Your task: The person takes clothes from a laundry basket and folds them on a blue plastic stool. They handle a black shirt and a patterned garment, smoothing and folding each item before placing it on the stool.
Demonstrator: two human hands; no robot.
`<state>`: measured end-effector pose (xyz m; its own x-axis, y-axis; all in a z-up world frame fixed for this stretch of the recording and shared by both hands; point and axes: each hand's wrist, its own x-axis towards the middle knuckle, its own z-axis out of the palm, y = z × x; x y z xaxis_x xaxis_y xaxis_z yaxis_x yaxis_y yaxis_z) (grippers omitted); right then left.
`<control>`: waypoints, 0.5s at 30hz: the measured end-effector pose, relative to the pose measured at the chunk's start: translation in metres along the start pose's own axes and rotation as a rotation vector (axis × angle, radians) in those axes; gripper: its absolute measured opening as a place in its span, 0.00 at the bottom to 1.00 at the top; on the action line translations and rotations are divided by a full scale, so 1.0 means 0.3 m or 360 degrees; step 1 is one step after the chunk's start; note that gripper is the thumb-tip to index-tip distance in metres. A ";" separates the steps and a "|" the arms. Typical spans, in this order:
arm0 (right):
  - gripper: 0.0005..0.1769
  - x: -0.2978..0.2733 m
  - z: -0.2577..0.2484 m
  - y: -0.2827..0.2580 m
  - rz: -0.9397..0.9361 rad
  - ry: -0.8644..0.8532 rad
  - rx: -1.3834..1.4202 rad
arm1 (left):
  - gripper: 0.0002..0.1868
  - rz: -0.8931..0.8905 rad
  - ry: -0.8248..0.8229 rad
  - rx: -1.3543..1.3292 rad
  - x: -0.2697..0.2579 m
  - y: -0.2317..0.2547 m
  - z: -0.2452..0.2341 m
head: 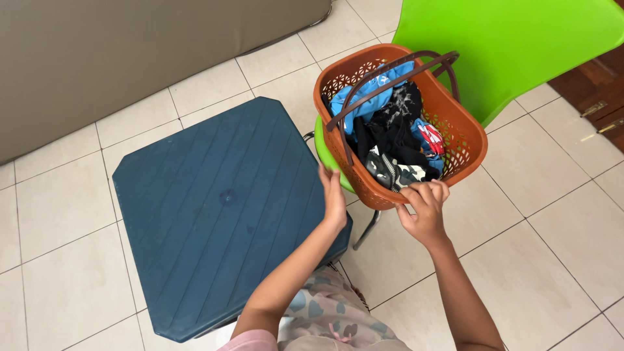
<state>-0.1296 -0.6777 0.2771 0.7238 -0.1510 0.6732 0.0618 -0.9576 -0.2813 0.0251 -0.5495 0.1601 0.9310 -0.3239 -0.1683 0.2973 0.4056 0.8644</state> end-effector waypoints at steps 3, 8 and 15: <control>0.17 -0.003 0.019 -0.010 0.0005 0.0005 -0.0006 | 0.30 0.0947 0.0003 0.0627 -0.033 0.228 0.047; 0.18 0.018 0.022 -0.043 0.0044 0.0020 -0.0030 | 0.21 0.1479 -0.0161 0.1176 0.002 0.544 0.162; 0.17 0.010 0.030 -0.041 0.0073 0.0002 -0.0036 | 0.20 0.1479 -0.0253 0.1183 0.152 0.656 0.234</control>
<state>-0.1222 -0.6640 0.2764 0.7248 -0.1951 0.6608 0.0133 -0.9549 -0.2966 0.1113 -0.5445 0.3559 0.6726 -0.2919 0.6800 -0.7181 -0.0356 0.6950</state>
